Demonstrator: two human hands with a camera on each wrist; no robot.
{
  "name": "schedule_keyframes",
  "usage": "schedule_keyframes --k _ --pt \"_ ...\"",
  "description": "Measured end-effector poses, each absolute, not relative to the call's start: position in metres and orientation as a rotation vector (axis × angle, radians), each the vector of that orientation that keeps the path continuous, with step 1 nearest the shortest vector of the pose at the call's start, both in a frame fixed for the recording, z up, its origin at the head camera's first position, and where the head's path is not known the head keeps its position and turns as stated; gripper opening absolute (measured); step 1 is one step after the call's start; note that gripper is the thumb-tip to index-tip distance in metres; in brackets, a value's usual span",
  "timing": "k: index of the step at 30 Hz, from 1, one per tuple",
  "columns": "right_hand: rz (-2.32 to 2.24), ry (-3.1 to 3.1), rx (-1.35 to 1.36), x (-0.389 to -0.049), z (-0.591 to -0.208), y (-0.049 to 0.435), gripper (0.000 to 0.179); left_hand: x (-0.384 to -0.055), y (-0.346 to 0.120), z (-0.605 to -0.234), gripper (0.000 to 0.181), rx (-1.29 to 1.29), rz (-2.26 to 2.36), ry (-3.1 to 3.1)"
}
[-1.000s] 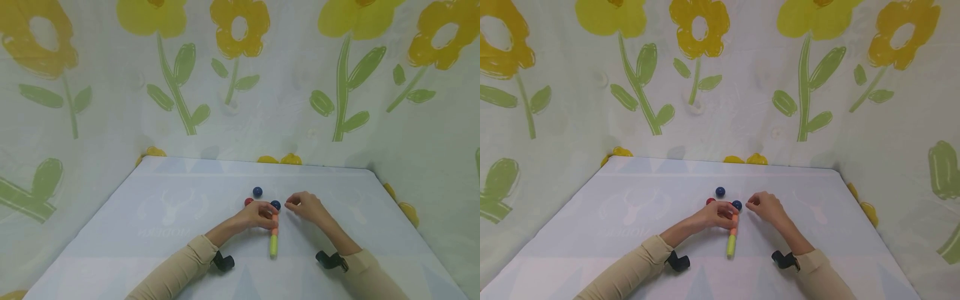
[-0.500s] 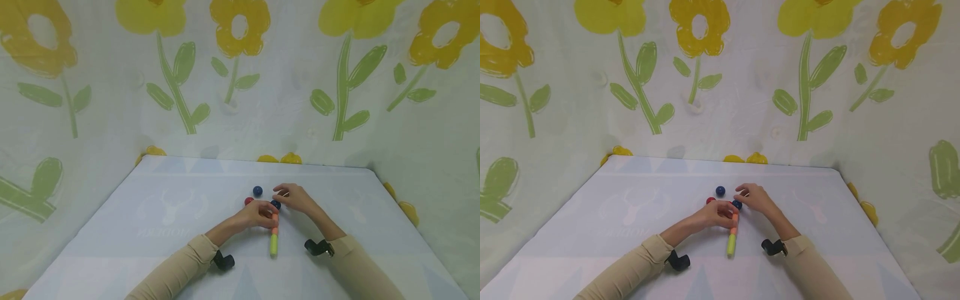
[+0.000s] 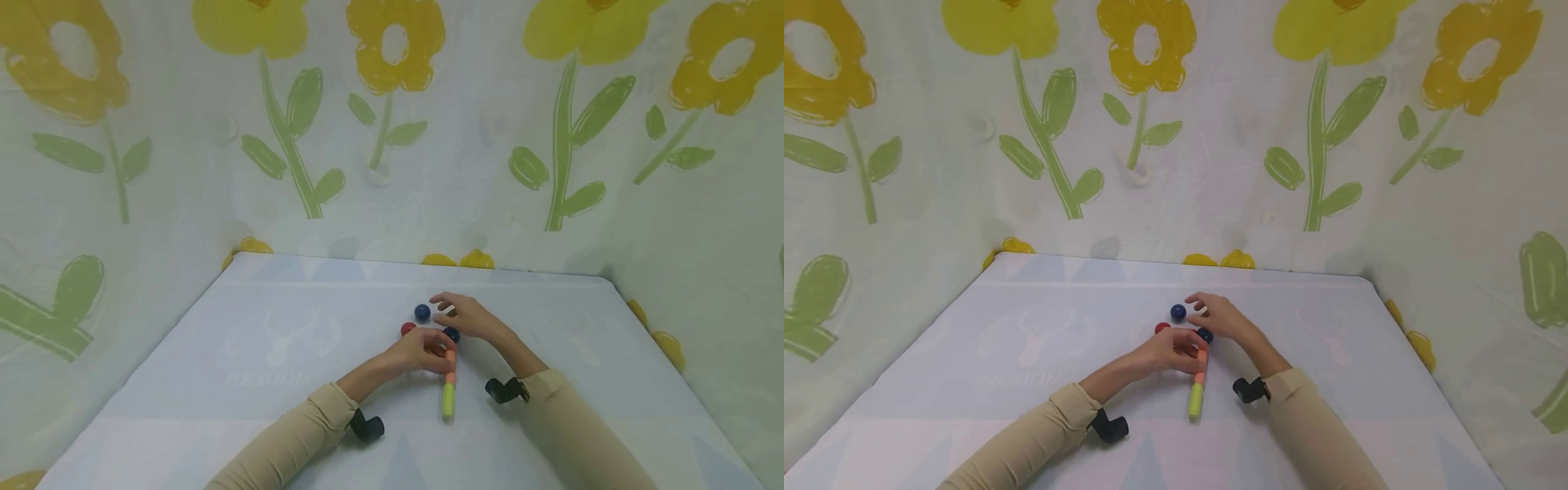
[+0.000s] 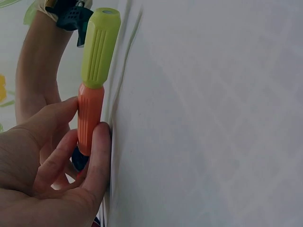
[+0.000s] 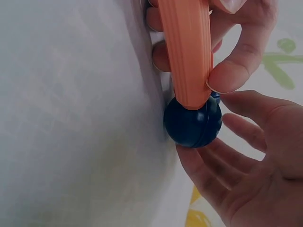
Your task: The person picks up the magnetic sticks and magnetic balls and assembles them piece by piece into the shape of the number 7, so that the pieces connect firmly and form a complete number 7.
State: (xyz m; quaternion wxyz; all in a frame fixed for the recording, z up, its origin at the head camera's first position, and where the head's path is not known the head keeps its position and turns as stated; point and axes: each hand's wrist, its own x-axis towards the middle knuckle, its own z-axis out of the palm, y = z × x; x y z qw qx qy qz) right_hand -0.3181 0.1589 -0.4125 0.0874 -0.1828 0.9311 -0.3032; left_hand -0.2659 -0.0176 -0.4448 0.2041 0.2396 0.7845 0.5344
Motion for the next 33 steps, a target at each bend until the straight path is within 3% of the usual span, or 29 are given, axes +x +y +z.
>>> schedule_keyframes --k 14,33 --pt "-0.701 2.732 -0.838 -0.331 -0.411 0.149 0.041 -0.266 -0.018 -0.444 0.032 0.680 1.502 2.181" --pt "-0.724 2.759 -0.745 -0.335 -0.415 0.141 0.036 -0.266 -0.017 -0.444 0.031 0.696 1.488 2.194"
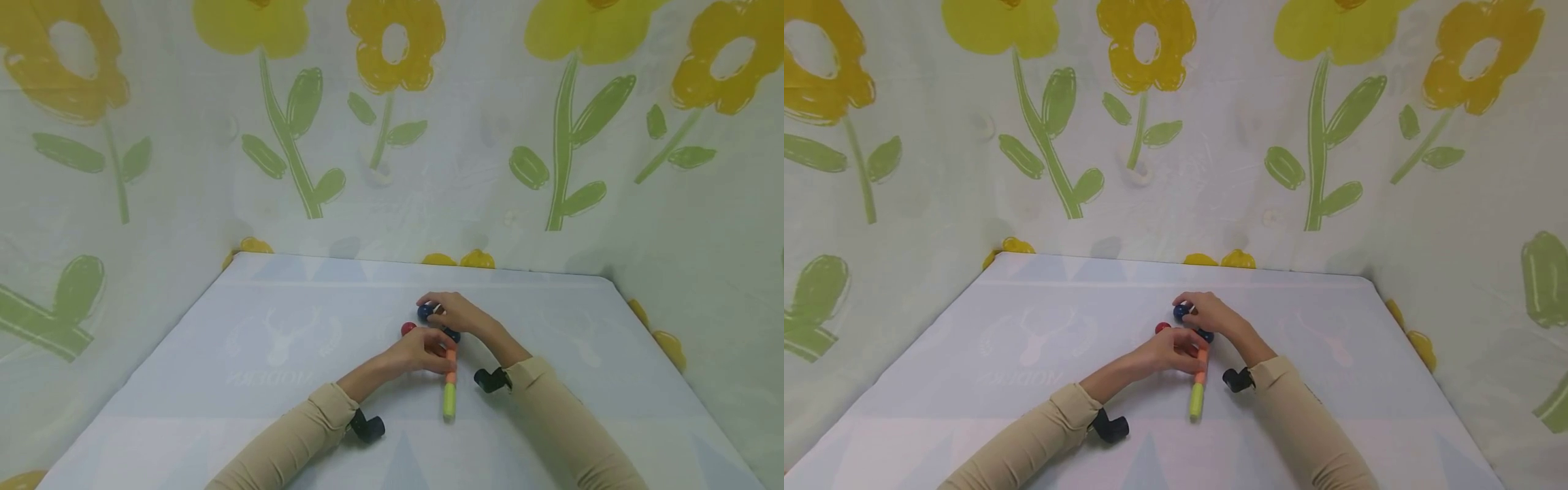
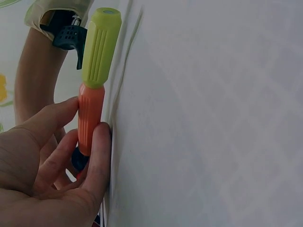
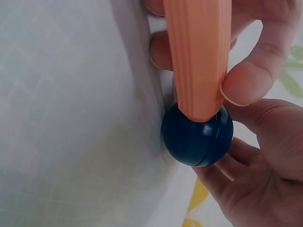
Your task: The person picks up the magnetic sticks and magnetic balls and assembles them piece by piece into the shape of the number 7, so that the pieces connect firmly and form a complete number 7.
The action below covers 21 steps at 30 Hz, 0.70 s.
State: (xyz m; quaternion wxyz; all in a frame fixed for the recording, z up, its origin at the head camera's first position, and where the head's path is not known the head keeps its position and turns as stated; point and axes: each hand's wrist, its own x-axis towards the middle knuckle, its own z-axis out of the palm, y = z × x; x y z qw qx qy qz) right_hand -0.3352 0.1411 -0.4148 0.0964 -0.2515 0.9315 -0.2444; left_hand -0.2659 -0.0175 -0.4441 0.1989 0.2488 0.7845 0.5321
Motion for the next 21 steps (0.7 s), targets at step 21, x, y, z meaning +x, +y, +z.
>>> schedule_keyframes --k 21 --pt "-0.695 2.764 -0.670 -0.3325 -0.4148 0.1409 0.036 -0.2642 -0.0172 -0.4457 0.030 0.671 1.495 2.210"
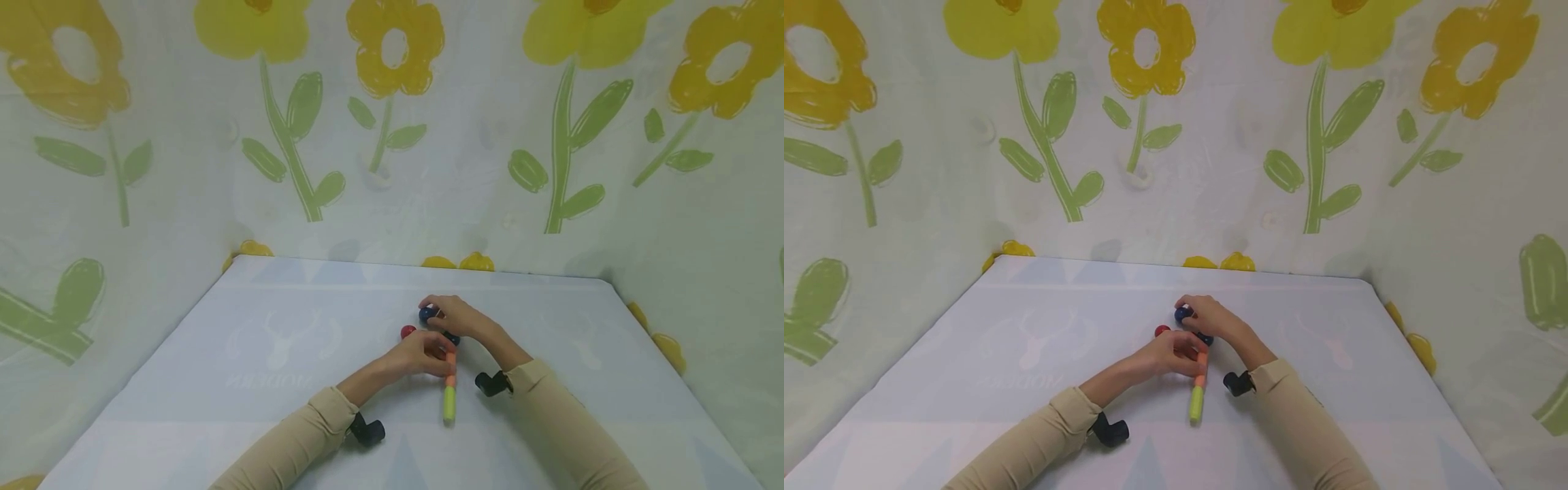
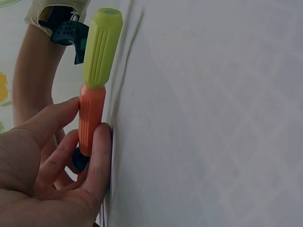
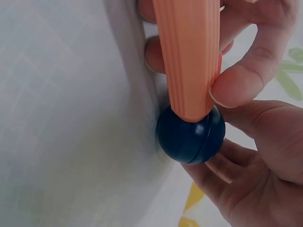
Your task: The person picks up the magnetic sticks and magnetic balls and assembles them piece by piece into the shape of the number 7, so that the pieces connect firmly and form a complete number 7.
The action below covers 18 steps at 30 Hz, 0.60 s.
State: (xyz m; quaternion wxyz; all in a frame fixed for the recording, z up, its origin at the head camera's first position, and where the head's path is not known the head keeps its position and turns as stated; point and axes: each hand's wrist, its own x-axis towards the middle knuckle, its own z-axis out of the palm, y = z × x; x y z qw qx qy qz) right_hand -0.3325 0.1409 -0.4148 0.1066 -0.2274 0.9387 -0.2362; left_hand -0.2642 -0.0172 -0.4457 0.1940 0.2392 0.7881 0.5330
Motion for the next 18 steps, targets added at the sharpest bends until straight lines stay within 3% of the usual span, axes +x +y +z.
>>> schedule_keyframes --k 18 --pt "-0.738 2.771 -0.783 -0.318 -0.402 0.152 0.038 -0.264 -0.017 -0.444 0.030 0.652 1.508 2.182"
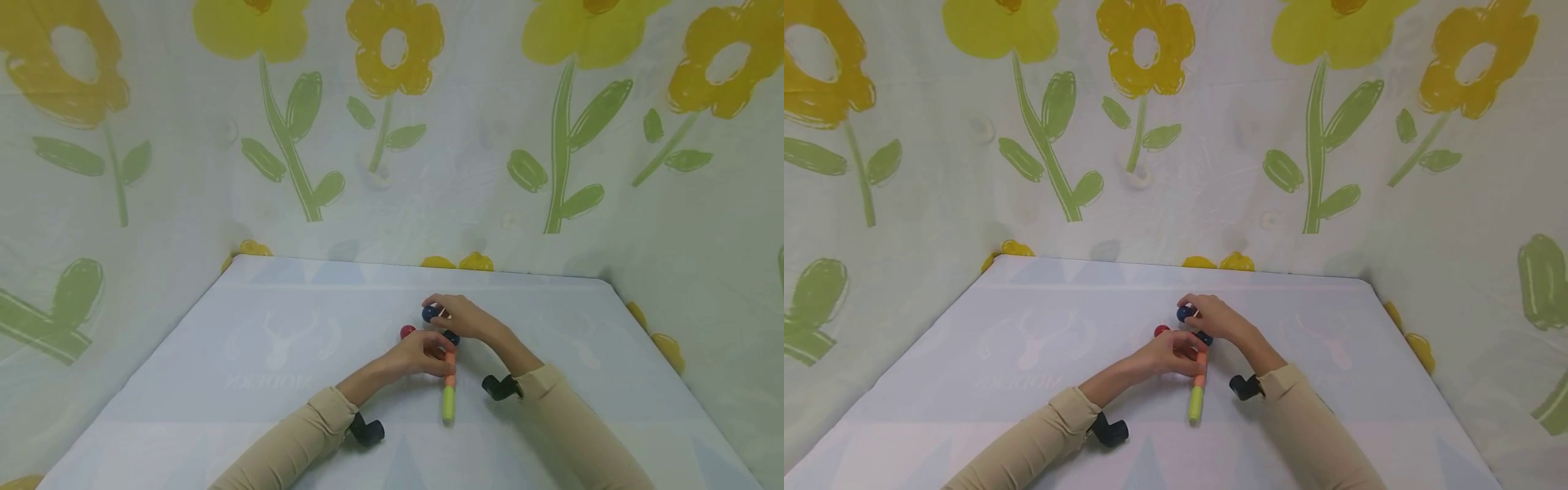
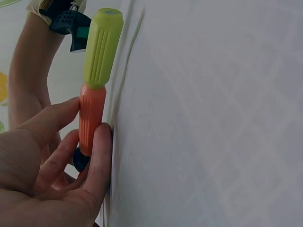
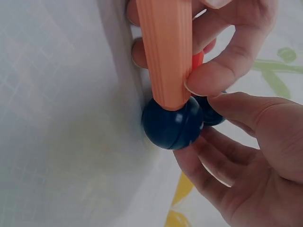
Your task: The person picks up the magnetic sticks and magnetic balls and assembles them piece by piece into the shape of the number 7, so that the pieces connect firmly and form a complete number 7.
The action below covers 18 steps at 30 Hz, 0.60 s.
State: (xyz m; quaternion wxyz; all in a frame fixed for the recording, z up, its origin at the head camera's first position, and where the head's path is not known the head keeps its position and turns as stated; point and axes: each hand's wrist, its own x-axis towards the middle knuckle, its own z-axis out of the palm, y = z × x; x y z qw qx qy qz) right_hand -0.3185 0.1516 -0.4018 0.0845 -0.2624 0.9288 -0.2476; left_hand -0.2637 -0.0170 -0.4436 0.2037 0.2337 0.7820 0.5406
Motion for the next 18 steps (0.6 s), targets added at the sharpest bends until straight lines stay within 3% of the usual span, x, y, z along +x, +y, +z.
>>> schedule_keyframes --k 18 --pt "-0.738 2.820 -0.866 -0.298 -0.384 0.165 0.041 -0.265 -0.017 -0.445 0.029 0.686 1.492 2.193"
